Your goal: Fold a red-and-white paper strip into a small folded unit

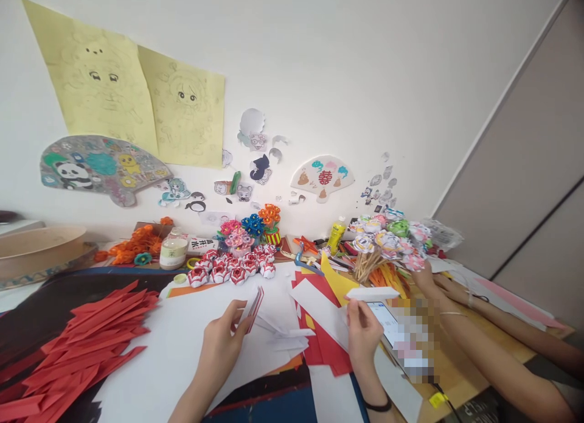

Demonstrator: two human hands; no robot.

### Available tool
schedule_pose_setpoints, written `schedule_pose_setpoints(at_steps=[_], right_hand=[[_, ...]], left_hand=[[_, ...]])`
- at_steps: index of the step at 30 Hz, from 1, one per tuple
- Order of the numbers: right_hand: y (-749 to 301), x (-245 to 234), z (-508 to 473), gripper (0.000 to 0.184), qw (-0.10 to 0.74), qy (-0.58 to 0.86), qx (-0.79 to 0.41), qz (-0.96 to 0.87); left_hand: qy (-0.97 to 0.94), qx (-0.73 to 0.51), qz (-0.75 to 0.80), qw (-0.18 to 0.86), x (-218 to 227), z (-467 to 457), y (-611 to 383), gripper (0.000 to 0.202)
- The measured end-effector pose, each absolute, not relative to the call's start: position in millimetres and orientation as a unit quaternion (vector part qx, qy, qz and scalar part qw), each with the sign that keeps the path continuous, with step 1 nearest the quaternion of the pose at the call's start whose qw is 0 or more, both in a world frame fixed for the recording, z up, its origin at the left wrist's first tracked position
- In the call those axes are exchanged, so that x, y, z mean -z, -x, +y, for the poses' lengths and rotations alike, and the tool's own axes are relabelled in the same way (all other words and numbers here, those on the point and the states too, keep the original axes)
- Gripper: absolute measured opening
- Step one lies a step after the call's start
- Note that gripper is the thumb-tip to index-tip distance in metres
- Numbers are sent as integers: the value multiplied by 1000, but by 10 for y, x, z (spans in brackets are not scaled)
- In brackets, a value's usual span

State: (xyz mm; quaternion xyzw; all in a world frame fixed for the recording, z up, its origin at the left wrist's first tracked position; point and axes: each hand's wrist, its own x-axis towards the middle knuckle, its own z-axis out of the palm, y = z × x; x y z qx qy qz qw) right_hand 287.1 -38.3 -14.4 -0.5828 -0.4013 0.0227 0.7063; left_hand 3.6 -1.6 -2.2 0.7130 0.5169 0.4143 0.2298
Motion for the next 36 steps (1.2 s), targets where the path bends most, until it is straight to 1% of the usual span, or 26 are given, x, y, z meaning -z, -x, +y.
schedule_pose_setpoints(at_steps=[3,6,7,9,11,14,17,19,22,24,27,30,32,33,36], right_hand=[[-2896,172,-383,17,602,565,175,-537],[-2955,152,-397,8,481,481,344,-647],[-2969,126,-411,8,433,457,380,-678],[-2972,35,-456,15,357,408,425,-725],[-2934,-107,-521,22,302,378,455,-747],[-2821,-371,-635,32,222,342,466,-785],[-2704,-589,-736,36,193,299,471,-807],[-2653,-651,-774,38,183,297,466,-813],[-2640,-605,-780,40,199,310,442,-818],[-2672,-512,-760,37,206,324,443,-810],[-2753,-353,-708,27,227,356,486,-765],[-2802,-220,-629,19,258,401,479,-737],[-2781,-152,-560,16,230,467,437,-733],[-2752,-125,-524,16,203,497,410,-738],[-2618,-83,-425,15,93,589,305,-742]], left_hand=[[-714,-416,514,232,30,-9,-33,17],[-715,-419,512,226,30,1,-19,17],[-714,-421,514,222,30,5,-14,17],[-712,-424,518,214,30,12,-6,17],[-711,-424,519,211,29,15,-6,17],[-717,-417,515,215,30,15,-14,17],[-719,-409,516,222,38,18,-15,16],[-716,-407,521,223,46,22,-8,17],[-713,-411,524,219,55,26,8,18],[-715,-412,522,215,60,23,14,17],[-718,-411,522,210,63,10,11,17],[-719,-415,513,218,53,1,1,17],[-716,-416,513,225,41,0,-2,16],[-714,-417,516,225,34,2,-2,16],[-711,-417,523,217,21,8,5,17]])
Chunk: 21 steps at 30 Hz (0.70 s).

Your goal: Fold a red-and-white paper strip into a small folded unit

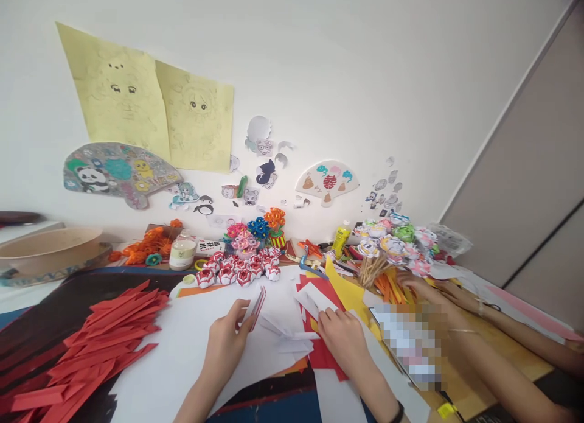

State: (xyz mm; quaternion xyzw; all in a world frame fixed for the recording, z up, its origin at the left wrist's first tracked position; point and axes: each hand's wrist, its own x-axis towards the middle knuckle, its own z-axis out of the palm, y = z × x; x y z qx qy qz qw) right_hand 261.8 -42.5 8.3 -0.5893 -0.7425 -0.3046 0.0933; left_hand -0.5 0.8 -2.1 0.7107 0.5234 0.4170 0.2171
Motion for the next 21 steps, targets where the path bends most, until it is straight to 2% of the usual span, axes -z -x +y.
schedule_pose_setpoints(at_steps=[5,10,12,15,18,21], right_hand=[[-2439,-169,-334,16,1,649,169,-742],[-2506,-332,-374,22,29,666,131,-734],[-2526,-389,-413,23,72,674,119,-725],[-2439,-459,-413,22,210,655,46,-725],[-2189,-478,-286,23,372,594,-122,-703],[-1856,-402,-95,34,450,489,-323,-674]], left_hand=[[-703,-425,519,235,14,-9,5,19],[-703,-439,496,259,-8,-65,-27,19],[-702,-442,487,273,-10,-80,-41,18],[-692,-458,472,297,5,-74,-58,17],[-668,-488,434,356,21,-46,-67,20],[-636,-512,394,421,12,-35,-67,25]])
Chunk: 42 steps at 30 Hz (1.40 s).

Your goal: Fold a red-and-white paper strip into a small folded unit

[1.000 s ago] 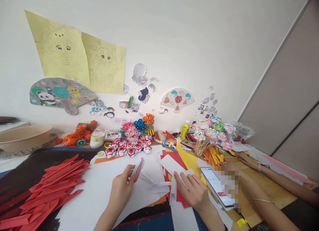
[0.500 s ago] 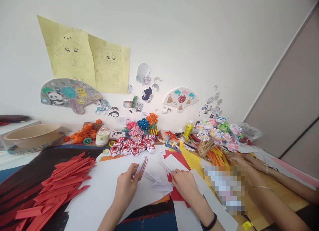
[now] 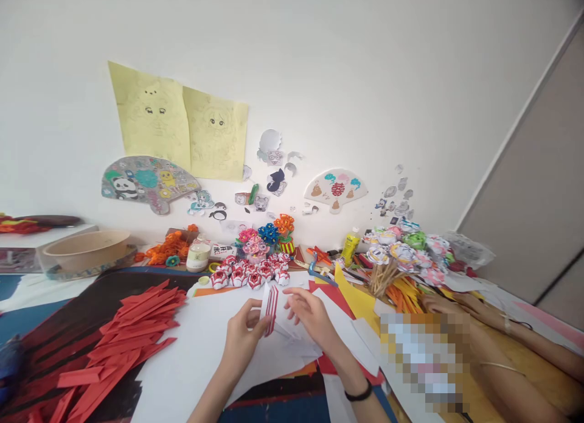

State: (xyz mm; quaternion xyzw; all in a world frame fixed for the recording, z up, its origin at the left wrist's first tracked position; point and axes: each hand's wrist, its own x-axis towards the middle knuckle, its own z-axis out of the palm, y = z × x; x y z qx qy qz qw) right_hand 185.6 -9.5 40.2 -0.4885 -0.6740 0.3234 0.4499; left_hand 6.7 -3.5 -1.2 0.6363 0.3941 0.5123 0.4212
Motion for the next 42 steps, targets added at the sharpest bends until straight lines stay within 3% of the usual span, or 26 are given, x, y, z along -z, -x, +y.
schedule_pose_setpoints(at_steps=[2,7,12,18,23,30,38,42], right_hand=[[-1658,-307,2,37,468,451,-362,-668],[-1459,-89,83,38,509,425,-300,-686],[-1520,-39,107,42,535,416,-314,-665],[-1529,-119,45,36,566,411,-342,-628],[-1490,-211,-37,30,580,406,-325,-627],[-1497,-213,-29,31,577,419,-303,-632],[-1482,-184,25,36,539,405,-440,-594],[-1476,-185,12,39,533,404,-430,-607]], left_hand=[[-625,-525,383,432,-8,-45,-63,25],[-637,-528,398,396,-61,-79,-55,19],[-664,-517,390,374,-90,-47,-70,11],[-660,-510,386,393,-92,-37,-87,15],[-667,-500,453,316,-125,-35,-60,22],[-706,-445,497,239,-177,-10,-15,19],[-702,-454,503,216,-169,-19,3,27],[-694,-464,508,213,-169,-15,12,29]])
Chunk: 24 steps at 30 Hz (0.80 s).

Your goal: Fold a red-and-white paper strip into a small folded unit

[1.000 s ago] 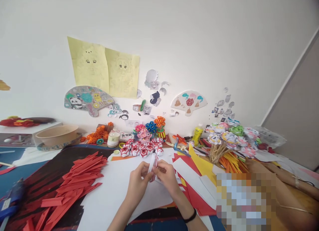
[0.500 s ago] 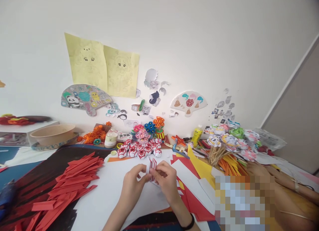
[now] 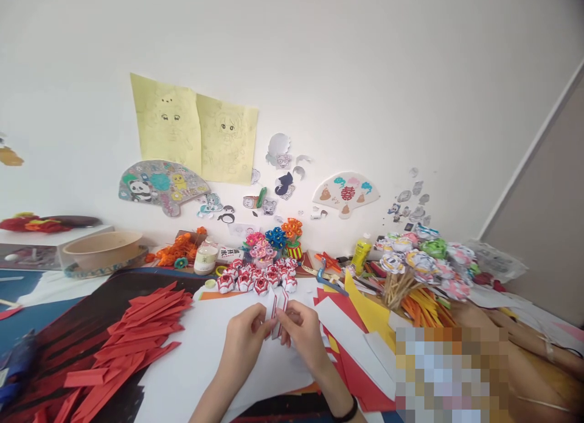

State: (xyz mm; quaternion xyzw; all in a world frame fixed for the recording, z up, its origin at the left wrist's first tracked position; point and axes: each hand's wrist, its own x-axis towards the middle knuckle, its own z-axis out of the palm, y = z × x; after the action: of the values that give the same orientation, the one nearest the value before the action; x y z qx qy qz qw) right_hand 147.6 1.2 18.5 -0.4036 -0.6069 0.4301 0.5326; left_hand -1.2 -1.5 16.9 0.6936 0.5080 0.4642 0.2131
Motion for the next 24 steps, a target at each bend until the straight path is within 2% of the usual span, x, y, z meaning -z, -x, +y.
schedule_pose_setpoints(at_steps=[7,14,20,24], right_hand=[[-1491,-112,71,41,515,425,-433,-605],[-1581,-94,149,40,533,485,-351,-598],[-1552,-13,180,38,499,481,-365,-622],[-1499,22,177,38,505,483,-370,-612]], left_hand=[[-675,-512,464,259,-223,-1,50,32],[-731,-406,513,194,-31,113,32,22],[-735,-380,522,207,78,166,-5,22],[-738,-375,521,207,110,194,-2,22]])
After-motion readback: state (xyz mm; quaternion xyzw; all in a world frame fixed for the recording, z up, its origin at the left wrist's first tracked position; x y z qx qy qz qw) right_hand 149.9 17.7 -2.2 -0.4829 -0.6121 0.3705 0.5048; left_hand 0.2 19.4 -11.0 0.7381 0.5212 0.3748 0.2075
